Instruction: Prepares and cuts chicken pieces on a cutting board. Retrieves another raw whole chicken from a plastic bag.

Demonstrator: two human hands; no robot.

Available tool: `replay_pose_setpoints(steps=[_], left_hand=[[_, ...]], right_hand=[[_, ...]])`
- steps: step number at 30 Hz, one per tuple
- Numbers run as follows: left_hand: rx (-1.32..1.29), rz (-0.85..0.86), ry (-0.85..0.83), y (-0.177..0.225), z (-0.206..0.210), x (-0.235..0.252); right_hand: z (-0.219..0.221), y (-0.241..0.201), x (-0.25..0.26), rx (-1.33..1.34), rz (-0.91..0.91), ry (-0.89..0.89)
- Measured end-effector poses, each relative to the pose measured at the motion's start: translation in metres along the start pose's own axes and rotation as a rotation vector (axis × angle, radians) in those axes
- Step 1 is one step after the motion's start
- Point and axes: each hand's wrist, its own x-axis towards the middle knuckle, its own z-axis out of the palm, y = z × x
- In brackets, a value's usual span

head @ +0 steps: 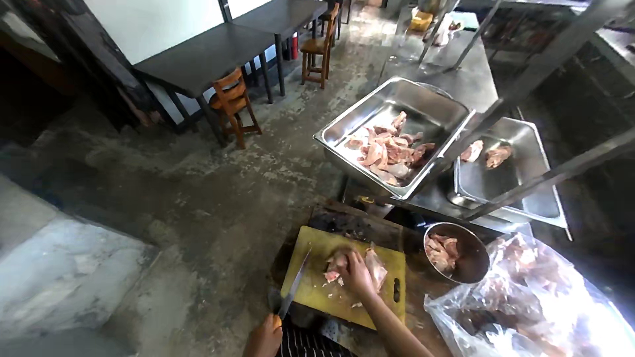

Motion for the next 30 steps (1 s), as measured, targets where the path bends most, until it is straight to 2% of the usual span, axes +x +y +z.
replay_pose_setpoints(steps=[2,5,9,12,17,21,26,30], left_hand=[[0.005,-0.004,-0.018,-0.004,0.005,0.001],[0.041,-0.019,-0.057,-0.002,0.009,0.001],[0.089,0.035,-0.104,0.011,0.011,0.010],[-0.015,0.102,-0.128,0.033,0.015,0.020],[-0.234,0.112,-0.240,0.090,0.030,0.029],[-0.246,0.145,-0.253,0.126,0.037,0.027],[-0.313,0.152,-0.343,0.124,0.059,0.045],[-0.239,0.164,-0.250,0.124,0.068,0.056]], right_hand=[[0.003,0.019,-0.033,0.043,0.082,0.072],[0.006,0.034,-0.061,0.078,0.196,0.060],[-0.003,0.017,-0.045,-0.060,0.214,-0.005],[-0.013,0.008,-0.031,-0.136,0.261,-0.079],[-0.018,0.019,-0.029,-0.066,0.316,-0.081],[-0.021,0.015,-0.031,-0.009,0.382,-0.073],[-0.023,0.016,-0.028,0.038,0.471,-0.106],[-0.022,0.019,-0.030,0.112,0.491,-0.046]])
